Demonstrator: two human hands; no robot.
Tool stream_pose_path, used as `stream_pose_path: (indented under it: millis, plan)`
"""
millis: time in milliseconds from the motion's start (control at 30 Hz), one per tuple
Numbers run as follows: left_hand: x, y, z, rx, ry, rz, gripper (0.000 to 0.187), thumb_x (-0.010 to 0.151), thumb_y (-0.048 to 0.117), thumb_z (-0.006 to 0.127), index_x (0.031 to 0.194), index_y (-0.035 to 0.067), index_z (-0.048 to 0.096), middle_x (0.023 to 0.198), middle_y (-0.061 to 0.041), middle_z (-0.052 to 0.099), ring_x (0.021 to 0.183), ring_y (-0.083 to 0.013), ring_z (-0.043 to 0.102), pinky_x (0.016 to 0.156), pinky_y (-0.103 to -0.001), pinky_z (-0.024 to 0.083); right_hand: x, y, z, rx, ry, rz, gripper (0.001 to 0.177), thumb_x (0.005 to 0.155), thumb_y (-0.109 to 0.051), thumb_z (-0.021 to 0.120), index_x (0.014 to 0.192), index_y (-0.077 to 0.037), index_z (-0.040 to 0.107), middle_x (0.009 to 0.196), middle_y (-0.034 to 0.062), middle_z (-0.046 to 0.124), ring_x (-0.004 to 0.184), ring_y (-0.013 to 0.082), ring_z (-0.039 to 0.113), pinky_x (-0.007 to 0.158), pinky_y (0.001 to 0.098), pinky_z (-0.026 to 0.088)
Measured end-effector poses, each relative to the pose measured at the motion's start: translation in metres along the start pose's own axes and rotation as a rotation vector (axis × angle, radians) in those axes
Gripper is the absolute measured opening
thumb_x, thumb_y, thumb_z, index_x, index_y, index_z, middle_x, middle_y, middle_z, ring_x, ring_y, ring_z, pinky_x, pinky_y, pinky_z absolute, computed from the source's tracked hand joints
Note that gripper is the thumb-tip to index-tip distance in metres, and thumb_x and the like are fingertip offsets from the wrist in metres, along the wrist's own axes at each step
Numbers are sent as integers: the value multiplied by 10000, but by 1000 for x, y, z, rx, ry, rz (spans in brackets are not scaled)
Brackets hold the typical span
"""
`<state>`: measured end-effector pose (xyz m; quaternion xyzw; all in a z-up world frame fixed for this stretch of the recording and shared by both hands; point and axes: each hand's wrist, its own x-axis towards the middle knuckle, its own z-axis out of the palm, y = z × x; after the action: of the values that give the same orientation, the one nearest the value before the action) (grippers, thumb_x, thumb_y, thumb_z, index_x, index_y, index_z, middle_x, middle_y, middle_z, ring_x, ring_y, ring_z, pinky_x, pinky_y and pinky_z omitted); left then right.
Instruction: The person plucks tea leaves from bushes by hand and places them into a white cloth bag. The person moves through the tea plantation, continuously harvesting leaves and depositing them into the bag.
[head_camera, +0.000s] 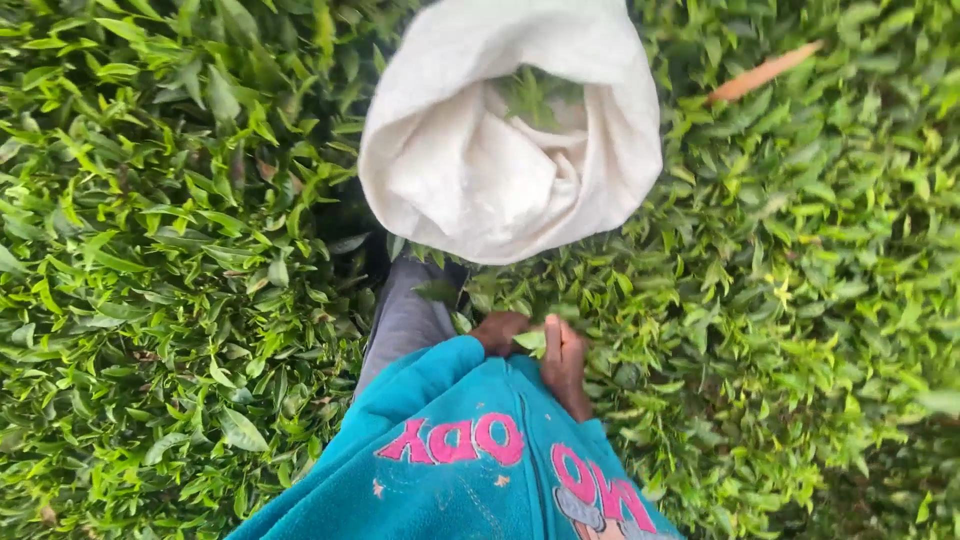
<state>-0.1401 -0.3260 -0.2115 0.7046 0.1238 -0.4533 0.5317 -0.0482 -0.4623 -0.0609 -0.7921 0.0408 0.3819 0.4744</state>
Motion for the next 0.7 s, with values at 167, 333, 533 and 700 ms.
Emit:
stream_pose_path:
  millis: [167,333,533,700]
  plan:
    - [-99,40,-73,-288,409,118,524,1149,318,543,730,31,673,704,-137,697,788,-301,679,822,-364,542,38,-65,68,-87,173,-190,463,1193,-260,494,841,-33,690,664,204,654,631,292,637,678,439,558]
    - [-192,27,-177,-39,610,547,560,1135,348,554,617,136,582,582,-94,675,521,-325,664,538,-399,572,92,-199,117,-169,293,-401,355,1221,-235,450,1190,-120,784,596,83,593,538,182,578,638,353,586]
    - [-227,-38,-327,-615,911,141,793,1211,423,269,526,148,559,468,-30,535,426,-173,438,559,-299,480,177,-288,99,-287,805,-257,739,1227,-516,655,1617,44,369,761,-26,507,666,203,551,822,391,600]
    - [-171,-46,-403,-711,930,147,538,1191,444,280,1533,97,507,1124,-303,711,1046,-421,715,1000,-591,549,263,-201,16,-626,433,254,681,1022,-701,873,1135,-37,775,904,228,747,947,432,765,874,572,552]
